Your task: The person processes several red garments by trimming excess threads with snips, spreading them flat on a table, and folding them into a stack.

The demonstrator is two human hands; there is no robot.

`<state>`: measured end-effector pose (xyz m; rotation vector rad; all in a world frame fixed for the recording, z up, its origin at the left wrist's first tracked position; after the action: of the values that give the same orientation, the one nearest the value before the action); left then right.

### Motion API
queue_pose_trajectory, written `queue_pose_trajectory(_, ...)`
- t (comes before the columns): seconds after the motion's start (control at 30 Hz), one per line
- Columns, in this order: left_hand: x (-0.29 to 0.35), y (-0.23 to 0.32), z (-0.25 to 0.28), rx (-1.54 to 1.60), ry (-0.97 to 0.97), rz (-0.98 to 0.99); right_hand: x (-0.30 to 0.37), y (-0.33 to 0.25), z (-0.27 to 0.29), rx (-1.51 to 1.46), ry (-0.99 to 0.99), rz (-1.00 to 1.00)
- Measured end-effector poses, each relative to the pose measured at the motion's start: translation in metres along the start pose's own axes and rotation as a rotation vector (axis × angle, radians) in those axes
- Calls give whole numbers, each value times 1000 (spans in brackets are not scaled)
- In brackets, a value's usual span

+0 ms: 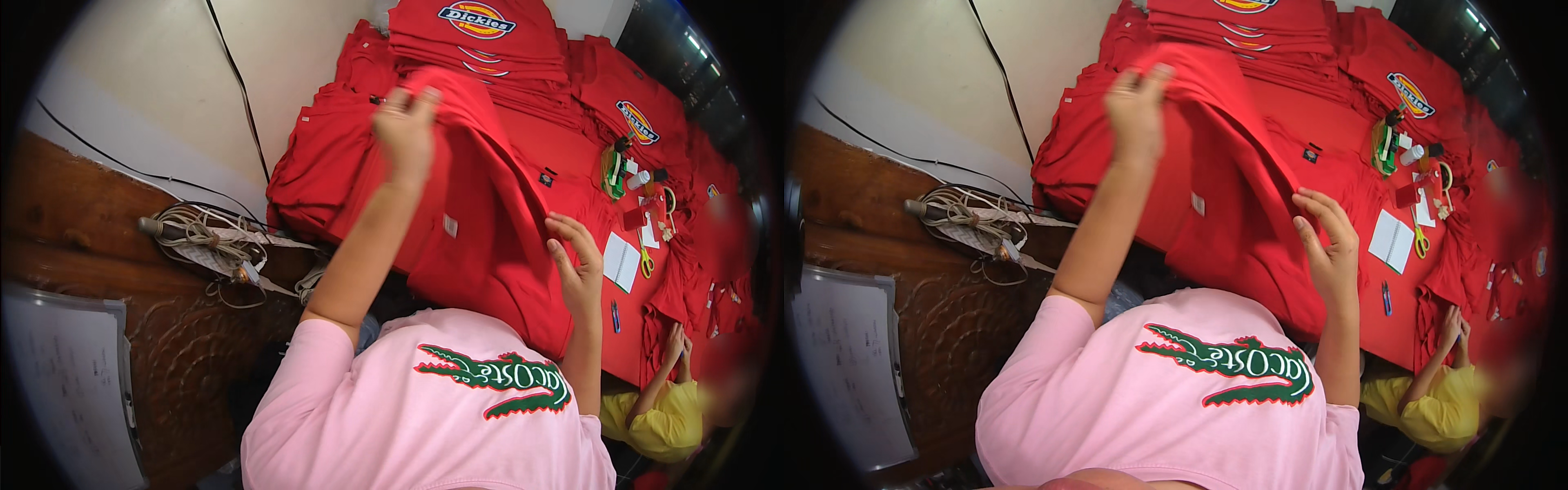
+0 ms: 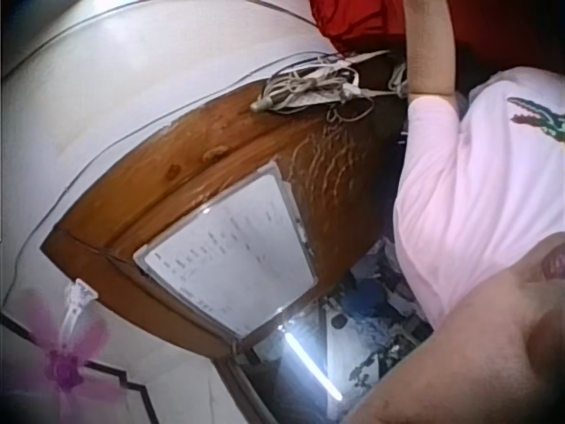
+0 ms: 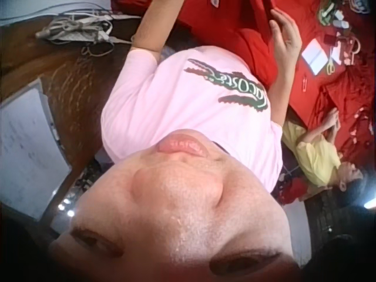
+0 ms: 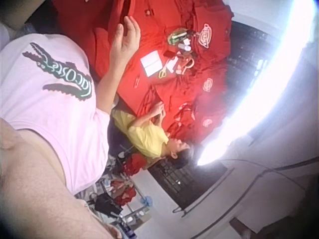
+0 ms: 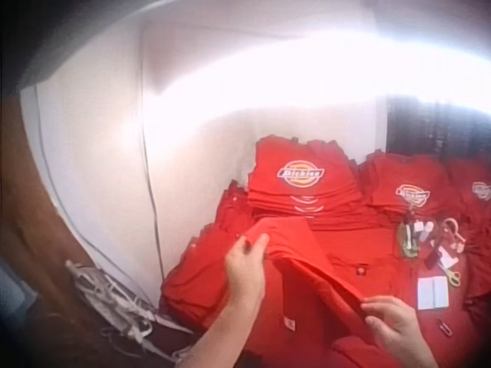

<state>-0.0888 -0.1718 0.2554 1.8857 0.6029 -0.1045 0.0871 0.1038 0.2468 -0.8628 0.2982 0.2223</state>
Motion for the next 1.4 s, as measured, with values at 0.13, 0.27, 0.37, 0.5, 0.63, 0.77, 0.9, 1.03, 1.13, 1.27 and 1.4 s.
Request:
queue_pose_trajectory(0.13, -9, 72, 78, -132, 427, -209, 20, 20, -20, 114, -47, -60)
queue_pose_trajectory(0.27, 21, 32, 161, 26, 596, -254, 31, 35, -28, 349, -51, -24)
queue_pose_trajectory(0.37, 85, -50, 280, 138, 633, 141, 24, 35, -30, 449, -90, 55)
queue_pose_trajectory(0.5, 198, -124, 315, 172, 801, 597, 22, 54, -18, 495, -73, 34)
queue_pose_trajectory(0.63, 214, -134, 254, 105, 528, 678, 40, 92, 11, 604, -29, -84)
queue_pose_trajectory(0.77, 183, -137, 178, -13, 163, 727, 82, 149, 57, 775, 80, -318)
queue_pose_trajectory(0.9, 166, -159, 122, -286, -156, 742, 126, 188, 108, 754, 172, -583)
queue_pose_trajectory(1.03, 163, -190, 101, -736, -499, 364, 162, 208, 112, 622, 134, -643)
queue_pose_trajectory(1.13, 161, -198, 84, -1011, -538, 266, 166, 220, 88, 478, 18, -667)
queue_pose_trajectory(1.27, 150, -197, 79, -1283, -544, 282, 150, 232, 53, 478, -20, -648)
queue_pose_trajectory(1.4, 140, -200, 72, -1444, -654, 155, 143, 255, 66, 541, -160, -641)
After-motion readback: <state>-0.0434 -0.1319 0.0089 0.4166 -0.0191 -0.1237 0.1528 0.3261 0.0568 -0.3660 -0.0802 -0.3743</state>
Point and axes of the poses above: each hand's wrist, its own x-axis away from the middle knuckle, its own z-axis out of the back of the hand, y = z × x, the point moved 1 cm from there along -x, towards the middle knuckle, and after that the axes turned 8 degrees about x, right-handed, at the moved point
